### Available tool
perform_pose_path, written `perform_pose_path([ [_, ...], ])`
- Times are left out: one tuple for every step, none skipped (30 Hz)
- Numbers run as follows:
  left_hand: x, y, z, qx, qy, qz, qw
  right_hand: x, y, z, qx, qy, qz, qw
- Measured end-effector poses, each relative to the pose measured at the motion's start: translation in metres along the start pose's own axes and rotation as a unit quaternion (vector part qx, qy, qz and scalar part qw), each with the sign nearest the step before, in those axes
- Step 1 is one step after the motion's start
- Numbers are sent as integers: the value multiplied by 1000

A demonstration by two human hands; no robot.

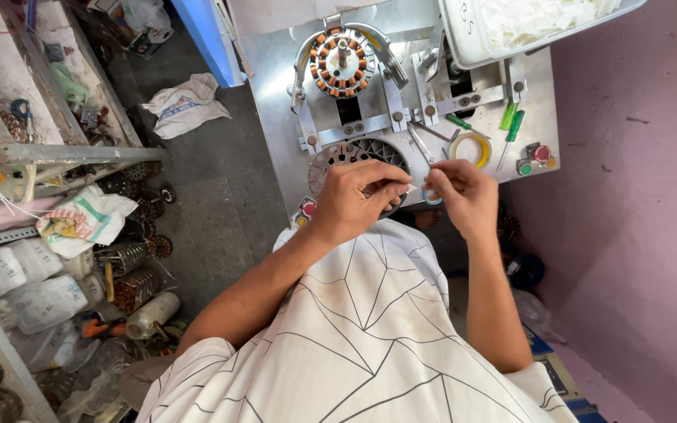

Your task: The person handles a motor stator and a laminated core, placing them on a workbench. They then cut small strips of white insulating material using scissors and insert them into the slots of the laminated core. The person repeats this process of cutting and inserting the strips multiple times.

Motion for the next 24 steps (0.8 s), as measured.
perform_pose_path([
  [-6, -1, 0, -5, 28, -24, 999, 17, 2, 9, 29, 10, -162, 986],
  [-12, -1, 0, -13, 59, -46, 997, 35, 4, 19, 34, -6, -171, 985],
  [-18, -1, 0, -20, 91, -68, 993, 50, 7, 30, 40, -23, -180, 983],
  [-23, 0, -1, -27, 123, -89, 988, 63, 11, 36, 45, -40, -188, 980],
  [-24, 2, -1, -30, 125, -79, 989, 69, 12, 38, 35, -42, -189, 980],
  [-26, 3, -2, -34, 126, -71, 989, 74, 14, 39, 26, -45, -190, 980],
  [-27, 4, -2, -38, 128, -62, 989, 77, 13, 39, 18, -48, -192, 980],
  [-28, 4, -1, -30, 135, -63, 988, 77, 14, 37, 15, -39, -205, 978],
  [-29, 4, -1, -23, 141, -64, 988, 76, 15, 36, 12, -30, -217, 976],
  [-30, 5, 0, -14, 148, -64, 987, 74, 15, 35, 9, -20, -230, 973],
  [-31, 4, 1, -15, 163, -72, 984, 73, 17, 34, 19, -16, -225, 974],
  [-32, 3, 1, -16, 179, -79, 981, 72, 18, 34, 28, -12, -220, 975],
  [-33, 3, 2, -16, 195, -86, 977, 71, 19, 33, 37, -8, -214, 976],
  [-32, 3, 2, -15, 193, -83, 978, 71, 19, 33, 43, -15, -201, 978],
  [-31, 3, 2, -14, 191, -81, 978, 72, 20, 32, 50, -23, -188, 981],
  [-31, 3, 3, -12, 188, -79, 979, 73, 20, 32, 56, -31, -175, 982],
  [-29, 4, 3, -13, 174, -75, 982, 74, 19, 32, 45, -35, -134, 989],
  [-28, 6, 2, -12, 161, -72, 984, 76, 18, 33, 33, -39, -94, 994],
  [-27, 7, 2, -11, 147, -68, 987, 78, 18, 33, 21, -44, -53, 997],
  [-24, 7, 1, -7, 124, -53, 991, 92, 17, 36, 0, -111, 21, 994],
  [-21, 8, 0, -2, 100, -38, 994, 106, 16, 41, -20, -178, 95, 979],
  [-18, 9, 0, 1, 76, -22, 997, 120, 18, 46, -39, -243, 168, 955],
  [-18, 8, 0, -5, 80, -43, 996, 126, 20, 47, -45, -263, 199, 943],
  [-18, 8, 0, -10, 83, -64, 994, 131, 22, 49, -51, -283, 230, 930],
])
Point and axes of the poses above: each hand's wrist, its own z-axis away from the middle knuckle, its own y-axis out of the palm, x = y × z, the point moved 8 cm from there along -z, towards the middle knuckle, and after that the axes turned 1 degree about -x, right-handed, at the moved point
